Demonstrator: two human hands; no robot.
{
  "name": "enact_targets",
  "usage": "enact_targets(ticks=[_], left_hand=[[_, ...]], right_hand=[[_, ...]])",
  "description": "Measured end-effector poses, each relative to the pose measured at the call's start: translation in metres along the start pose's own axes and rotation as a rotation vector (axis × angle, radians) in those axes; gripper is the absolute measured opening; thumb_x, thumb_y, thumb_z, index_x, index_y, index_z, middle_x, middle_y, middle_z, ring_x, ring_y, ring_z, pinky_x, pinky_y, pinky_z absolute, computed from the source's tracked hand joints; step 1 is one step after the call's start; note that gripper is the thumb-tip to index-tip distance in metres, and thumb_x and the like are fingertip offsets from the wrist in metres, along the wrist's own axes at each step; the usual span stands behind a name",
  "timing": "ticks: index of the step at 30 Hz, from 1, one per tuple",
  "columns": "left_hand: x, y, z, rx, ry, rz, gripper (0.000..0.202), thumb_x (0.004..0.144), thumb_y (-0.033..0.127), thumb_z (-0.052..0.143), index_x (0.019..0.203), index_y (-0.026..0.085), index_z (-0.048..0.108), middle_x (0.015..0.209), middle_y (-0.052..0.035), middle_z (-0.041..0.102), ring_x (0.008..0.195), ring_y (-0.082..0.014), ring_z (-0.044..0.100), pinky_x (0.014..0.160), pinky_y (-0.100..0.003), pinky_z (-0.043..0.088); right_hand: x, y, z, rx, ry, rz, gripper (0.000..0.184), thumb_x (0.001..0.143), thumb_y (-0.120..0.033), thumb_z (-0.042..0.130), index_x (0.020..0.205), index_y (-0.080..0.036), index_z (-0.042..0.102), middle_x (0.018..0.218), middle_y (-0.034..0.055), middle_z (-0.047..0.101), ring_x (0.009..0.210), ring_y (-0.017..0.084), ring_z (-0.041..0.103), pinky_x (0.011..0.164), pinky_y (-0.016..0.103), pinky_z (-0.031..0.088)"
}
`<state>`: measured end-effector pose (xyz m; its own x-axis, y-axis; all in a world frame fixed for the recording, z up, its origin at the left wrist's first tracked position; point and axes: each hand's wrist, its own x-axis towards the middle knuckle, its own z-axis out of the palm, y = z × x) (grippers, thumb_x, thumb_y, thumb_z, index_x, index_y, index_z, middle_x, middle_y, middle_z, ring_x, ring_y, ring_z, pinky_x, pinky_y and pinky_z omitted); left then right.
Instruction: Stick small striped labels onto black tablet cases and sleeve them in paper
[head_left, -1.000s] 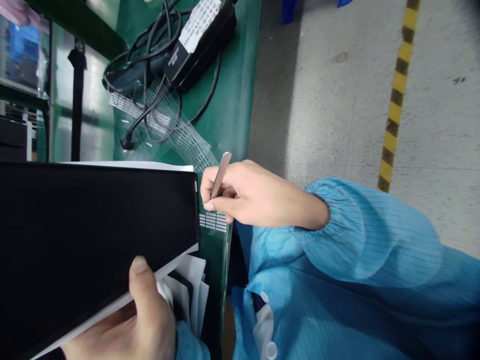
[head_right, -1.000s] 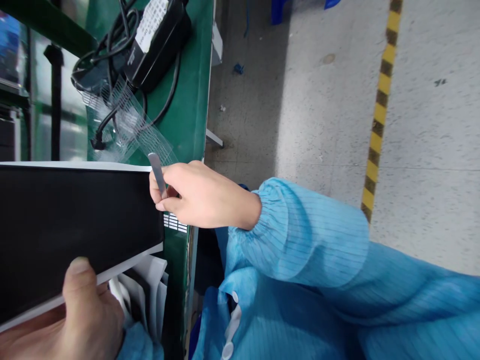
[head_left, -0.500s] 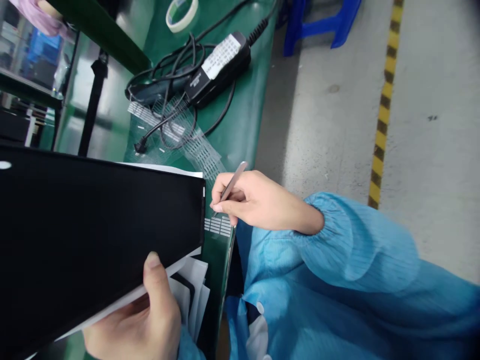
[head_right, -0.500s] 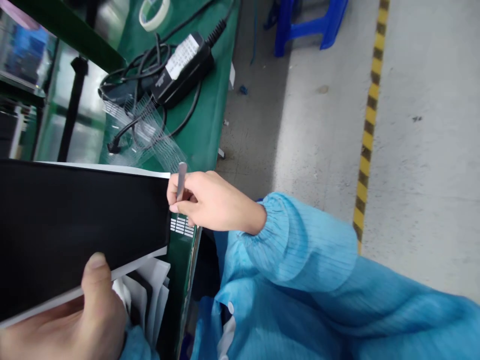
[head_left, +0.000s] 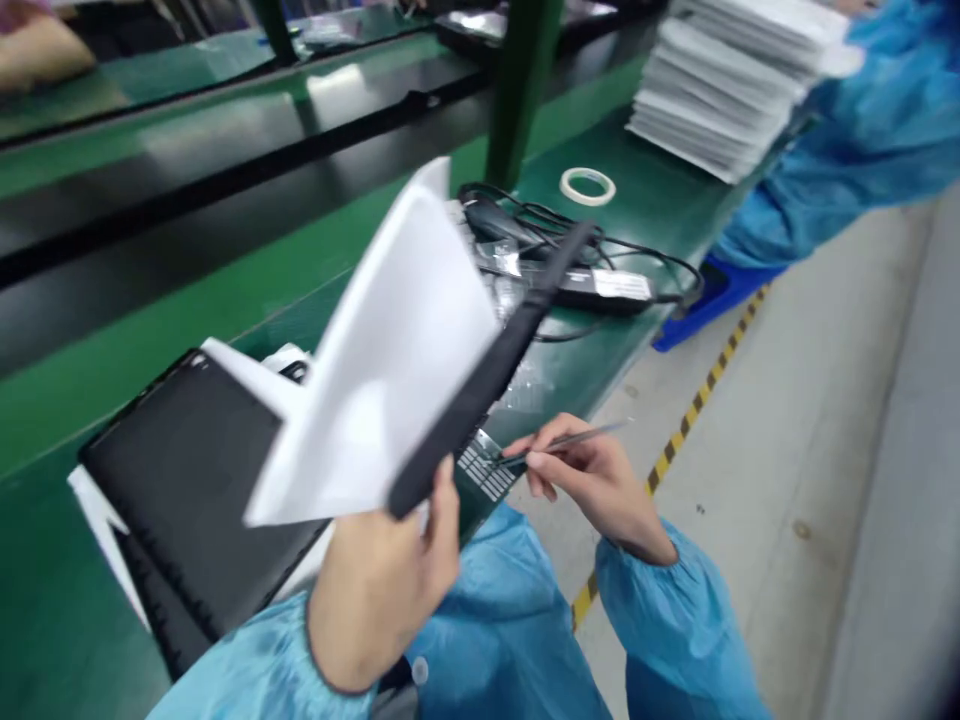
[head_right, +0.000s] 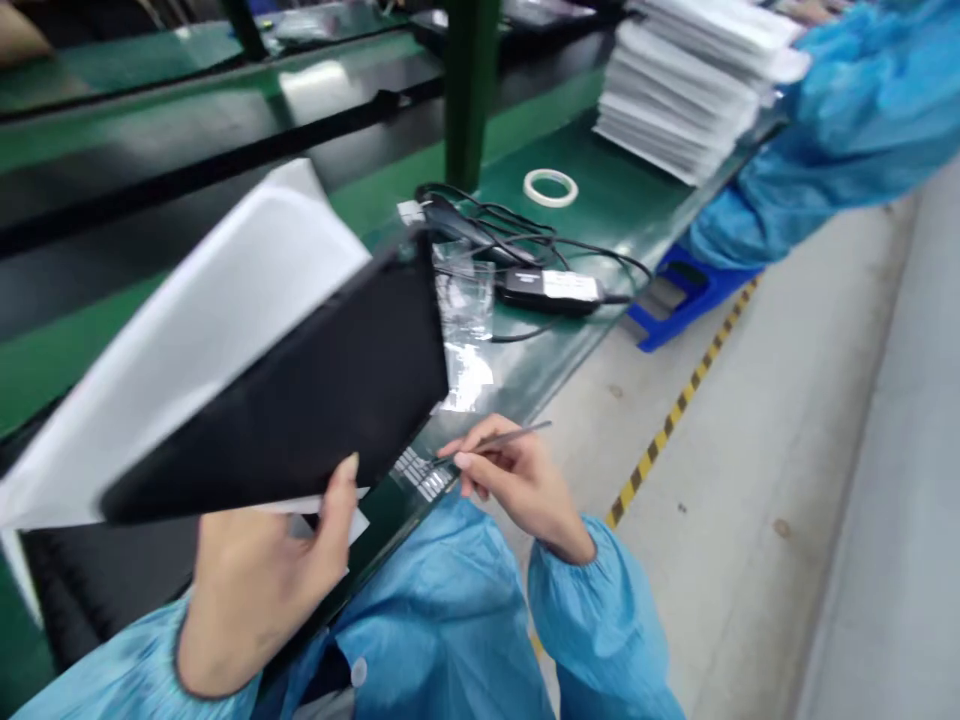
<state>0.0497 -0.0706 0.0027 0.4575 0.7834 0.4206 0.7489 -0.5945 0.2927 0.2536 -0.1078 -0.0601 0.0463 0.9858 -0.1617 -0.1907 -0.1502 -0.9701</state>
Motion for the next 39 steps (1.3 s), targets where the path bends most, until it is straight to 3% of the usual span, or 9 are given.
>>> enact_targets(ticks=[2,4,7,10,14,18,22,28,39], left_hand=[[0.002,-0.001,0.000,0.081,0.031,0.153,0.020,0.079,0.004,0.048,0.078,0.014,0.065,0.055,-0.0024,0.057,0.050,-0.0185,0.058,0.052,-0.031,0.047],[0.004,-0.003,0.000,0.102,0.040,0.213,0.025,0.075,-0.003,0.045,0.076,0.014,0.063,0.054,-0.0017,0.055,0.048,-0.0167,0.055,0.048,-0.028,0.043],[0.005,-0.007,0.001,-0.021,0.028,0.082,0.023,0.074,-0.001,0.047,0.086,0.013,0.060,0.062,-0.0028,0.056,0.049,-0.0164,0.053,0.044,-0.028,0.037],[0.003,-0.008,0.003,-0.201,-0.024,0.010,0.035,0.075,0.000,0.045,0.105,0.014,0.053,0.073,-0.0031,0.059,0.056,-0.0164,0.054,0.045,-0.027,0.035],[0.002,-0.008,0.005,-0.353,-0.032,-0.027,0.027,0.081,0.004,0.040,0.103,0.017,0.049,0.071,-0.0004,0.054,0.053,-0.0157,0.051,0.043,-0.028,0.030],[0.007,-0.017,0.006,-0.389,-0.024,-0.112,0.027,0.085,0.010,0.043,0.111,0.019,0.047,0.061,0.0045,0.047,0.042,-0.0124,0.041,0.041,-0.027,0.027],[0.015,-0.029,0.005,-0.442,-0.069,-0.288,0.012,0.082,0.011,0.052,0.092,0.017,0.052,0.051,0.0087,0.035,0.032,-0.0063,0.028,0.037,-0.024,0.021],[0.015,-0.031,0.005,-0.456,-0.064,-0.297,0.005,0.083,0.013,0.053,0.080,0.016,0.052,0.047,0.0104,0.024,0.032,-0.0059,0.025,0.037,-0.024,0.019],[0.014,-0.031,0.007,-0.421,-0.022,-0.282,0.021,0.081,0.012,0.054,0.066,0.020,0.042,0.047,0.0085,0.033,0.038,-0.0089,0.037,0.043,-0.025,0.025]], right_hand=[[0.000,0.001,0.000,-0.028,0.056,0.006,0.012,0.083,-0.022,0.066,0.079,-0.019,0.056,0.092,0.0077,0.071,0.049,0.010,0.057,0.043,0.023,0.043],[0.001,0.001,0.001,-0.053,0.118,0.005,0.013,0.081,-0.022,0.068,0.078,-0.019,0.056,0.093,0.0074,0.071,0.049,0.011,0.055,0.041,0.024,0.042],[0.002,-0.001,0.005,-0.082,0.165,0.027,0.017,0.077,-0.024,0.071,0.078,-0.020,0.054,0.090,0.0072,0.070,0.047,0.011,0.053,0.038,0.024,0.039],[0.001,0.000,0.006,-0.115,0.190,0.037,0.020,0.077,-0.027,0.071,0.078,-0.021,0.052,0.073,0.0032,0.068,0.044,0.012,0.051,0.037,0.023,0.038],[-0.001,0.002,0.003,-0.155,0.176,0.038,0.016,0.079,-0.027,0.069,0.078,-0.022,0.054,0.050,-0.0036,0.057,0.040,0.012,0.047,0.039,0.022,0.037],[0.001,0.001,0.002,-0.142,0.123,0.013,0.011,0.082,-0.021,0.067,0.083,-0.022,0.056,0.077,0.0023,0.070,0.047,0.011,0.053,0.040,0.023,0.039],[0.001,-0.002,0.005,-0.148,0.120,0.014,0.010,0.082,-0.021,0.066,0.082,-0.021,0.056,0.092,0.0065,0.072,0.048,0.010,0.052,0.040,0.022,0.039],[0.003,-0.001,0.006,-0.113,0.125,0.003,0.010,0.083,-0.020,0.065,0.084,-0.021,0.055,0.094,0.0069,0.071,0.048,0.009,0.052,0.039,0.020,0.037],[0.009,0.001,0.009,-0.090,0.119,0.054,0.013,0.083,-0.024,0.067,0.083,-0.020,0.055,0.077,0.0043,0.071,0.040,0.007,0.046,0.036,0.018,0.030]])
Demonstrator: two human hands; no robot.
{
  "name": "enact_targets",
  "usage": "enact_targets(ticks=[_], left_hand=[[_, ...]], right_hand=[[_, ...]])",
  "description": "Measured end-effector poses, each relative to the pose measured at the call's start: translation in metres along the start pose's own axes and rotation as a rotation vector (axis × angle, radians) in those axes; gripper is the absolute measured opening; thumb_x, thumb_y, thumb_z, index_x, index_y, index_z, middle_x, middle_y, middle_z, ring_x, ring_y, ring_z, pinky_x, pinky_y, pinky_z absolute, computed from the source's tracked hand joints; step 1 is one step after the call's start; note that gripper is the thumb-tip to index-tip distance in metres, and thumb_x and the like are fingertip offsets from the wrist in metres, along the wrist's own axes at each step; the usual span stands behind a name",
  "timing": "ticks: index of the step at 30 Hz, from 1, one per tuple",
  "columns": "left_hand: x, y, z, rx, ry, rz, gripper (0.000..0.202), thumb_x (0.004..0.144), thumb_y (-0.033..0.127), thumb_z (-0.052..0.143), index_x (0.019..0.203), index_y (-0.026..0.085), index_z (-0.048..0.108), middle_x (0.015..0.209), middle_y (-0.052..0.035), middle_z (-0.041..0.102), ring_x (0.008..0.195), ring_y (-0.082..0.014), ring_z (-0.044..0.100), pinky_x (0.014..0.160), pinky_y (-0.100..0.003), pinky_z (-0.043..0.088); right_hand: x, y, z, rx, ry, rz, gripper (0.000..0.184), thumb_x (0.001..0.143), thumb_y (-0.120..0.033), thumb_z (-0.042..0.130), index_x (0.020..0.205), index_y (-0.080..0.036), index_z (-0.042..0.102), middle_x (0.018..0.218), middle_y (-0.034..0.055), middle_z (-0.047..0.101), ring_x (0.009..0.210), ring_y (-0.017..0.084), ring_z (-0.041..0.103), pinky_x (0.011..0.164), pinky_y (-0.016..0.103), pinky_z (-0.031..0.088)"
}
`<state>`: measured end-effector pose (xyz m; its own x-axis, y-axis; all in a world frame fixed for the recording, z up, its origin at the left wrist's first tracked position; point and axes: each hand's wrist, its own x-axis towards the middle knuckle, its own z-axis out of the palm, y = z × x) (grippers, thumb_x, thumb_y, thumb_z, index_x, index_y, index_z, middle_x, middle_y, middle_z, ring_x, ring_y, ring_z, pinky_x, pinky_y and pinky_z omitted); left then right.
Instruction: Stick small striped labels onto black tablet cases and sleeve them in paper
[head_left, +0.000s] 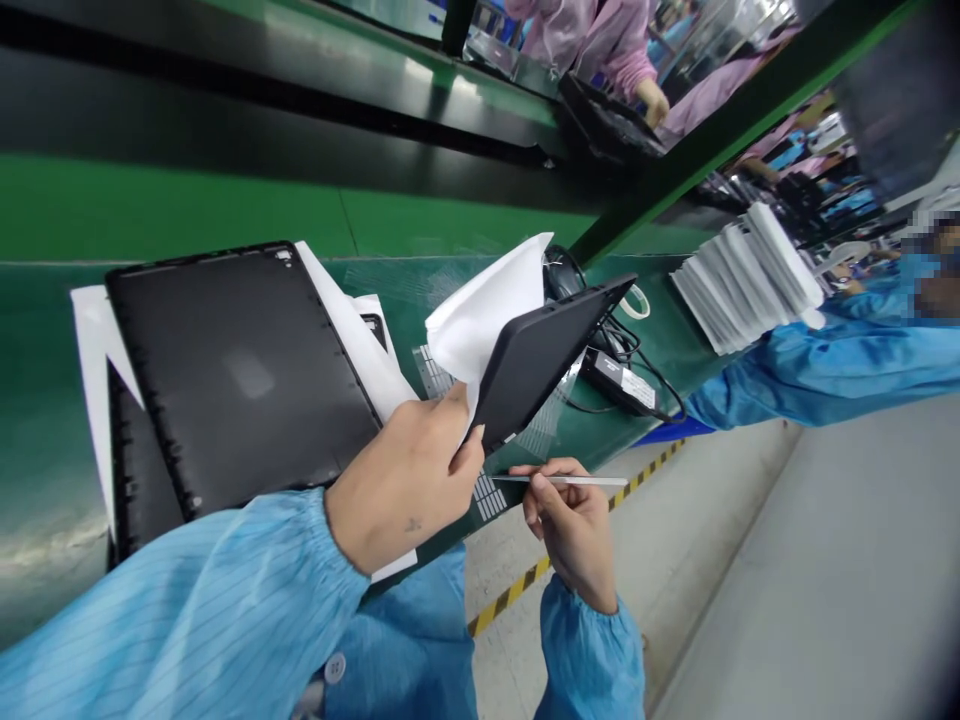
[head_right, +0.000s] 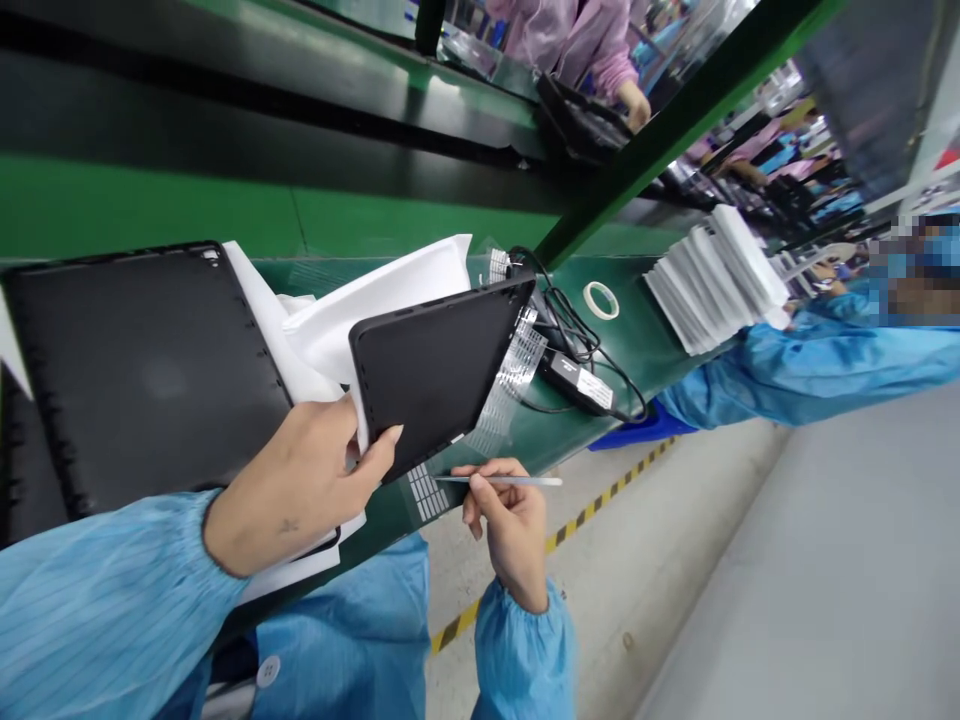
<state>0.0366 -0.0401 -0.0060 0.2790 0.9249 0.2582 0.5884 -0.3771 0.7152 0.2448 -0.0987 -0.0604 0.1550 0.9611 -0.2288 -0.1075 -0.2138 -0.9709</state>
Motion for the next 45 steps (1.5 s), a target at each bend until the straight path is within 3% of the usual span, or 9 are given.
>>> enact_targets(ticks=[3,9,12,18,21,28,34,45], left_hand=[[-0.001,0.001,0.001,0.025,0.029,0.022,0.025,0.080,0.012,0.055,0.064,0.021,0.039,0.047,0.0085,0.031,0.039,-0.0096,0.036,0.045,-0.027,0.025],[-0.003,0.001,0.002,-0.030,0.043,0.062,0.032,0.080,0.011,0.054,0.061,0.022,0.031,0.048,0.0084,0.030,0.038,-0.0084,0.035,0.044,-0.027,0.024],[-0.006,0.001,0.003,0.014,0.093,0.140,0.035,0.077,0.009,0.056,0.060,0.023,0.028,0.049,0.0082,0.026,0.039,-0.0092,0.033,0.045,-0.029,0.023],[-0.009,0.004,0.007,0.173,0.161,0.314,0.038,0.074,0.007,0.060,0.058,0.023,0.029,0.052,0.0071,0.021,0.041,-0.0100,0.031,0.045,-0.030,0.024],[-0.009,0.005,0.007,0.197,0.188,0.332,0.038,0.073,0.008,0.061,0.058,0.023,0.031,0.050,0.0073,0.022,0.041,-0.0101,0.033,0.044,-0.028,0.025],[-0.012,0.003,0.007,0.298,0.189,0.366,0.031,0.076,0.011,0.059,0.053,0.020,0.040,0.045,0.0071,0.024,0.038,-0.0089,0.034,0.041,-0.025,0.025],[-0.009,0.008,0.004,0.521,0.175,0.494,0.023,0.082,0.012,0.048,0.067,0.011,0.065,0.045,0.0007,0.044,0.038,-0.0124,0.042,0.039,-0.026,0.029],[-0.009,0.009,0.003,0.570,0.266,0.580,0.024,0.081,0.011,0.049,0.063,0.011,0.065,0.040,0.0009,0.040,0.037,-0.0157,0.045,0.039,-0.027,0.030]], right_hand=[[-0.004,-0.003,-0.001,-0.007,0.071,-0.002,0.016,0.082,-0.026,0.069,0.083,-0.018,0.055,0.068,0.0038,0.069,0.039,0.007,0.043,0.035,0.017,0.028],[-0.024,-0.009,-0.015,0.077,0.358,-0.159,0.021,0.076,-0.025,0.074,0.085,-0.017,0.056,0.076,0.0060,0.072,0.041,0.005,0.047,0.039,0.016,0.035],[-0.028,-0.005,-0.007,0.114,0.459,-0.228,0.024,0.076,-0.025,0.074,0.088,-0.018,0.055,0.077,0.0072,0.073,0.039,0.005,0.048,0.039,0.016,0.036],[-0.019,0.010,0.032,0.167,0.342,-0.221,0.022,0.079,-0.024,0.072,0.087,-0.019,0.052,0.072,0.0033,0.073,0.040,0.009,0.054,0.039,0.018,0.040],[-0.015,0.016,0.041,0.191,0.297,-0.186,0.019,0.081,-0.023,0.070,0.086,-0.019,0.052,0.063,-0.0013,0.069,0.043,0.011,0.057,0.040,0.019,0.045],[-0.014,0.016,0.039,0.153,0.257,-0.169,0.018,0.083,-0.022,0.068,0.085,-0.019,0.051,0.074,0.0017,0.072,0.045,0.011,0.061,0.040,0.020,0.049],[-0.013,0.016,0.039,0.129,0.232,-0.178,0.016,0.084,-0.020,0.067,0.086,-0.019,0.051,0.078,0.0022,0.073,0.047,0.011,0.062,0.041,0.019,0.050],[-0.012,0.017,0.039,0.103,0.225,-0.197,0.015,0.085,-0.019,0.066,0.086,-0.019,0.052,0.079,0.0037,0.073,0.048,0.011,0.063,0.040,0.019,0.050]])
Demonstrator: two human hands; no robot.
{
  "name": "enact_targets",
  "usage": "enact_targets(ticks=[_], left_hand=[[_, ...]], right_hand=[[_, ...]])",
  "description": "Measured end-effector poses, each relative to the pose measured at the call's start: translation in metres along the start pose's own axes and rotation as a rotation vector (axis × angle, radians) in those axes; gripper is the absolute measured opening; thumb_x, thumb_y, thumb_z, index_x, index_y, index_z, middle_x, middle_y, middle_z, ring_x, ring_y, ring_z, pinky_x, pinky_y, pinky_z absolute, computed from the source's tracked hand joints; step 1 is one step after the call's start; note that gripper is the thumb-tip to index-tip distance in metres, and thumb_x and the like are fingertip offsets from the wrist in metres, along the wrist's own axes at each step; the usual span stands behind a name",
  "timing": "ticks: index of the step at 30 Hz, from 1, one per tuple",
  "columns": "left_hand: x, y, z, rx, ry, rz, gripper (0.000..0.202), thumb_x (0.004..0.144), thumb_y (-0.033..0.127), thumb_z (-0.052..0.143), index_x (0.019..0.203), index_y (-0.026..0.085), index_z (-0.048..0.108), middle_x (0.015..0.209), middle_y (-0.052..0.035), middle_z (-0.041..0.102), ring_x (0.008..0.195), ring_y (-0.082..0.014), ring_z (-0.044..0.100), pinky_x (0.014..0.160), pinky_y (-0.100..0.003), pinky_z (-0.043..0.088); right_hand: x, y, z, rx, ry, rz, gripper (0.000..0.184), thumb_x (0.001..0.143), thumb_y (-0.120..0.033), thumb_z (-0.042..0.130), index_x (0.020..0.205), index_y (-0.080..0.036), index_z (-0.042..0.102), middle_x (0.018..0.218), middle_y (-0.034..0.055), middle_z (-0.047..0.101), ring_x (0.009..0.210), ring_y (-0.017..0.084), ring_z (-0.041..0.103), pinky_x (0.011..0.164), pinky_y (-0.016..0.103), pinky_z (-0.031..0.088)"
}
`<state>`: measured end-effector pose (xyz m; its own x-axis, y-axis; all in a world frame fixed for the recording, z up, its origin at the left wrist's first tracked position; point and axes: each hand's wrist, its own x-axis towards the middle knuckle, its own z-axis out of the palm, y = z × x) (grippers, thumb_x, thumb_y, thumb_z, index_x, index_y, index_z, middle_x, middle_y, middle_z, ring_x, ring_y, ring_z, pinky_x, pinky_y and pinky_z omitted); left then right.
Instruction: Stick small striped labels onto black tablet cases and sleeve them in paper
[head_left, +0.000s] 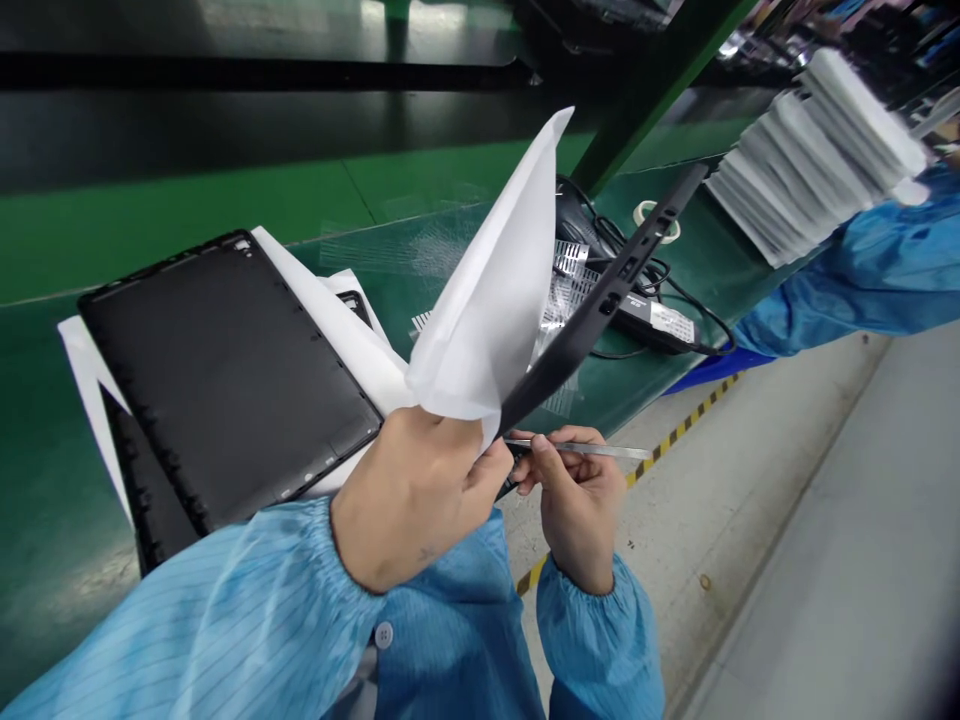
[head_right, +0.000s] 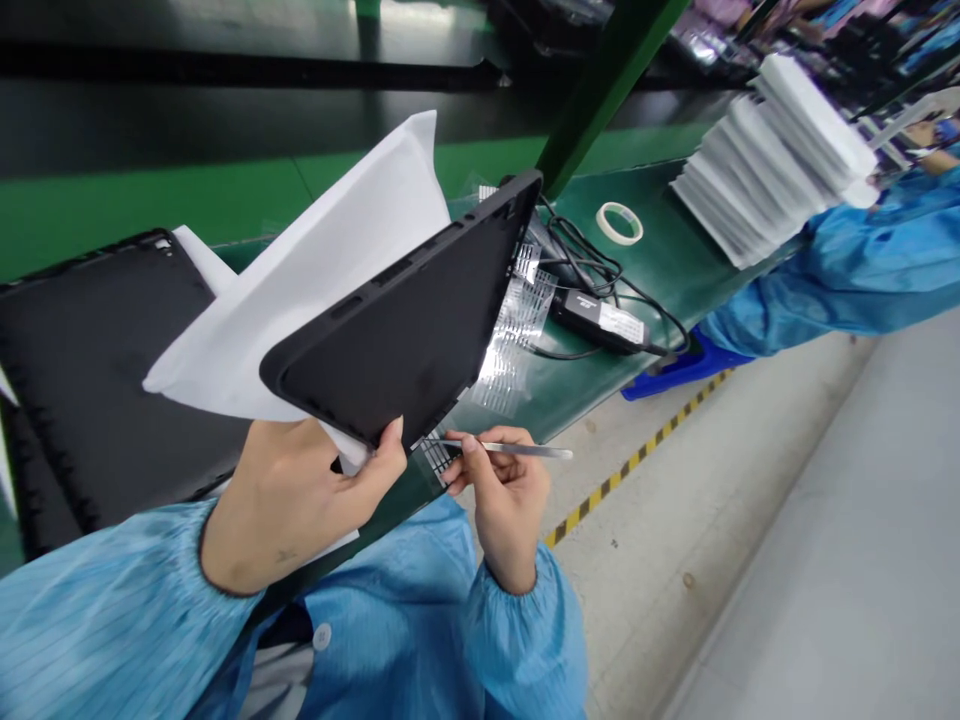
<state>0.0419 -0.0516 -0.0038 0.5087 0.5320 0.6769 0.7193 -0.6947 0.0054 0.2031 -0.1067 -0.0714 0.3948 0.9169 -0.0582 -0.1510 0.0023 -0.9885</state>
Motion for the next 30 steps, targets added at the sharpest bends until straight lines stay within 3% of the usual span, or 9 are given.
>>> enact_targets(ticks=[7,17,23,30], left_hand=[[-0.0040,0.0022,0.0039,-0.224,-0.015,-0.183,0.019,0.079,0.013,0.055,0.060,0.016,0.053,0.043,0.0052,0.036,0.039,-0.0115,0.041,0.039,-0.025,0.029],[-0.0040,0.0016,0.0025,-0.303,-0.089,-0.234,0.023,0.078,0.010,0.054,0.060,0.021,0.044,0.045,0.0062,0.029,0.041,-0.0122,0.036,0.040,-0.027,0.024],[-0.0016,0.0013,0.0016,-0.271,-0.116,-0.220,0.017,0.079,0.013,0.051,0.064,0.017,0.053,0.048,0.0047,0.032,0.041,-0.0115,0.033,0.041,-0.028,0.027],[0.0007,0.0002,0.0001,-0.267,-0.169,-0.226,0.024,0.082,0.013,0.044,0.067,0.014,0.063,0.048,0.0053,0.023,0.041,-0.0094,0.022,0.039,-0.026,0.016]], right_hand=[[0.0000,0.0000,-0.0032,-0.022,-0.012,-0.014,0.015,0.084,-0.019,0.066,0.087,-0.019,0.052,0.080,0.0039,0.074,0.047,0.011,0.063,0.039,0.019,0.049],[0.0029,-0.0026,-0.0040,-0.043,-0.022,0.021,0.016,0.084,-0.021,0.067,0.087,-0.020,0.051,0.078,0.0038,0.074,0.044,0.011,0.060,0.034,0.017,0.045],[0.0044,-0.0030,-0.0048,-0.038,-0.026,0.042,0.017,0.083,-0.022,0.068,0.086,-0.019,0.051,0.076,0.0040,0.073,0.043,0.011,0.060,0.032,0.017,0.044],[0.0040,-0.0009,-0.0060,-0.058,-0.022,0.044,0.018,0.083,-0.024,0.068,0.085,-0.019,0.051,0.074,0.0025,0.072,0.045,0.011,0.061,0.033,0.016,0.045]])
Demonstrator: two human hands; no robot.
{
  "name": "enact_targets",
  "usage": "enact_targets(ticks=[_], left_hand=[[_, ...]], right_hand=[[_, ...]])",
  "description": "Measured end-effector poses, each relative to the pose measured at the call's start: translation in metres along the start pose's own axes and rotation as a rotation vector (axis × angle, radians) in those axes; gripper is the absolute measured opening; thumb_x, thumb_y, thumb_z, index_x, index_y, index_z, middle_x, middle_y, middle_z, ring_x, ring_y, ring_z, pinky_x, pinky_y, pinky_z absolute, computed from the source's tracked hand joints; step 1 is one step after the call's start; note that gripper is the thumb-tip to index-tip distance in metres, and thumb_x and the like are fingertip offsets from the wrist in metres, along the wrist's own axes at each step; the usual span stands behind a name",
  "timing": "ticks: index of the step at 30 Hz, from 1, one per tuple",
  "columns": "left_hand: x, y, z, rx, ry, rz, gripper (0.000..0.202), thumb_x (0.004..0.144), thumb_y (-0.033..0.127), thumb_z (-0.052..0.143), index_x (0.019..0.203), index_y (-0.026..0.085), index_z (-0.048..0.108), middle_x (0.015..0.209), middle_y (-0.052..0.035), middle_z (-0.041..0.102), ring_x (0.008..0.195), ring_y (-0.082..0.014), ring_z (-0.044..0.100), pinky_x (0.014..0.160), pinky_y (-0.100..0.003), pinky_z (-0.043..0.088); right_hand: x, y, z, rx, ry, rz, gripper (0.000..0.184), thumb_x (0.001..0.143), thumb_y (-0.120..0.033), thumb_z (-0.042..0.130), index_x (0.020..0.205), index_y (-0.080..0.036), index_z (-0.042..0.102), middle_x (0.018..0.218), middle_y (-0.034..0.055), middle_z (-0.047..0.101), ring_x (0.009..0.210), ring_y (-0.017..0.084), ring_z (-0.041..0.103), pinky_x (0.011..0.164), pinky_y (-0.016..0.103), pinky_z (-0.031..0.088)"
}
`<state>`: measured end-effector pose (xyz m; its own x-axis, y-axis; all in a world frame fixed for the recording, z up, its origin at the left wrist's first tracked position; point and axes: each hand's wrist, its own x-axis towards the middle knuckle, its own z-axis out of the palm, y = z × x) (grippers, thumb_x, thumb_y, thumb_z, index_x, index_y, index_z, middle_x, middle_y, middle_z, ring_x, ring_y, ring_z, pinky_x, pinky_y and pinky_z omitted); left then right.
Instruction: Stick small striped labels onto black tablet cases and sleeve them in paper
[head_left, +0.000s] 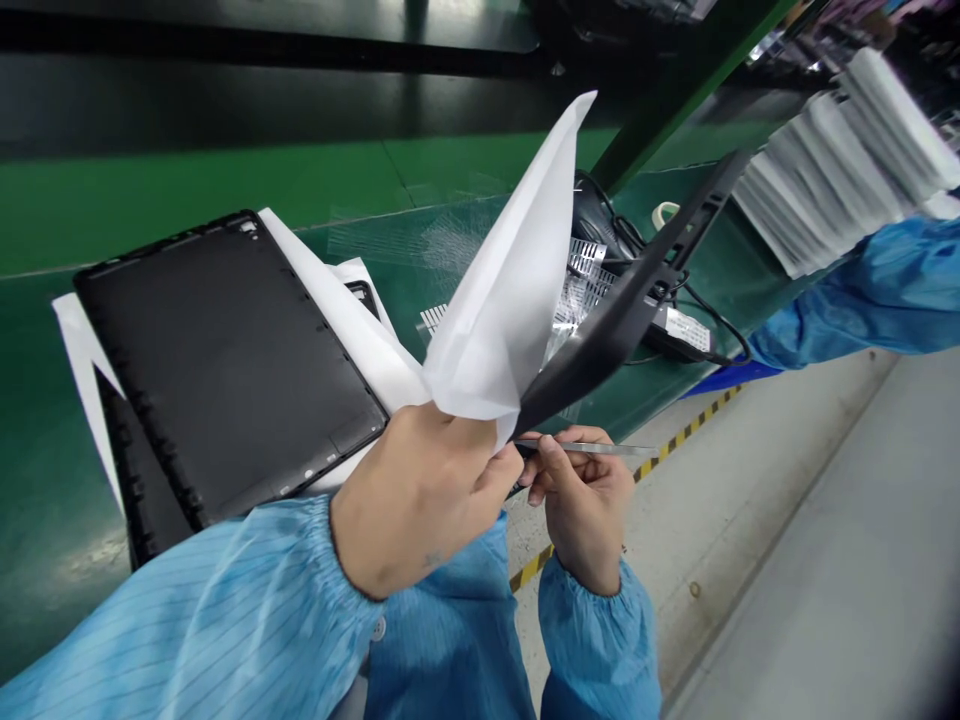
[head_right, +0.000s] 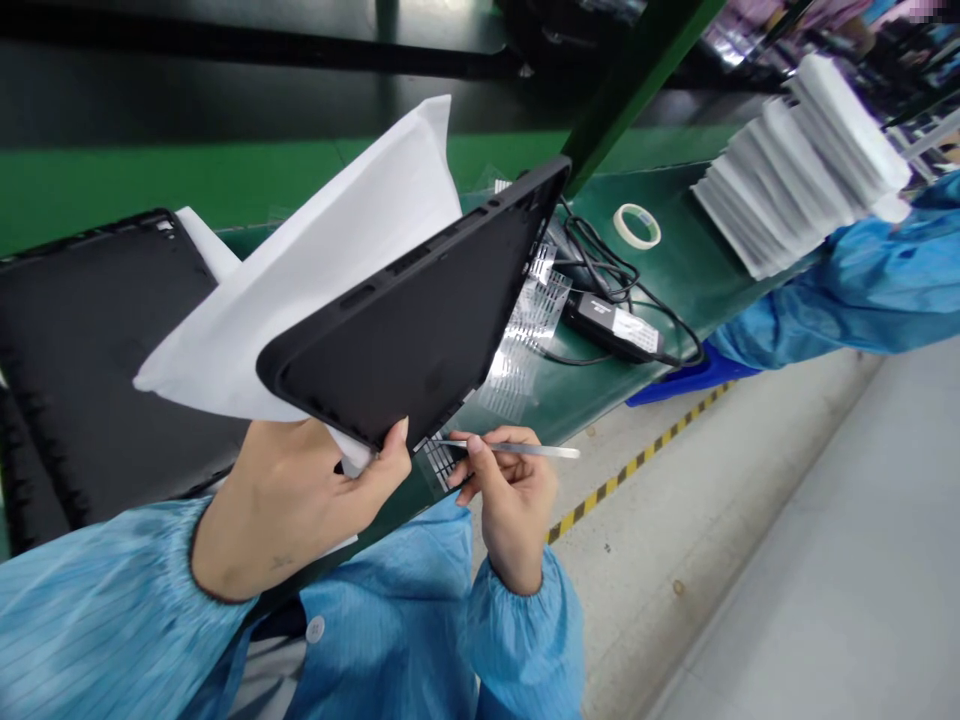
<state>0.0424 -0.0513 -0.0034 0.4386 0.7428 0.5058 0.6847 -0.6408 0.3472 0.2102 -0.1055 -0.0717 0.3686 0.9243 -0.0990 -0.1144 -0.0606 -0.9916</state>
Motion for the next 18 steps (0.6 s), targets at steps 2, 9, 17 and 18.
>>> enact_targets(ticks=[2,9,17,18], left_hand=[[0.0001,-0.0004,-0.0006,-0.008,-0.002,-0.004,0.024,0.081,0.013,0.045,0.067,0.013,0.063,0.048,0.0049,0.024,0.041,-0.0091,0.022,0.039,-0.026,0.016],[-0.0011,-0.0009,-0.0010,-0.009,-0.010,-0.022,0.025,0.082,0.015,0.043,0.069,0.014,0.064,0.047,0.0025,0.037,0.037,-0.0096,0.033,0.037,-0.024,0.021],[-0.0036,-0.0003,0.0016,0.018,0.026,-0.013,0.016,0.082,0.014,0.048,0.072,0.013,0.061,0.051,-0.0011,0.054,0.040,-0.0139,0.051,0.038,-0.025,0.032],[-0.0045,-0.0006,0.0031,0.004,0.041,-0.020,0.014,0.081,0.014,0.051,0.071,0.012,0.060,0.051,-0.0012,0.055,0.041,-0.0144,0.053,0.038,-0.025,0.032]], right_hand=[[-0.0003,-0.0002,0.0004,-0.005,0.005,0.009,0.019,0.082,-0.025,0.069,0.085,-0.019,0.051,0.073,0.0025,0.072,0.044,0.011,0.061,0.033,0.016,0.045],[-0.0012,-0.0020,0.0026,-0.029,-0.002,0.004,0.020,0.082,-0.026,0.069,0.085,-0.019,0.051,0.077,0.0039,0.073,0.046,0.012,0.062,0.034,0.018,0.047],[-0.0054,0.0024,0.0011,0.021,-0.010,-0.068,0.013,0.084,-0.019,0.066,0.085,-0.019,0.053,0.087,0.0057,0.073,0.051,0.012,0.063,0.037,0.019,0.049],[-0.0062,0.0030,0.0010,0.028,-0.017,-0.080,0.013,0.084,-0.018,0.066,0.086,-0.019,0.053,0.087,0.0056,0.073,0.050,0.012,0.063,0.036,0.019,0.049]])
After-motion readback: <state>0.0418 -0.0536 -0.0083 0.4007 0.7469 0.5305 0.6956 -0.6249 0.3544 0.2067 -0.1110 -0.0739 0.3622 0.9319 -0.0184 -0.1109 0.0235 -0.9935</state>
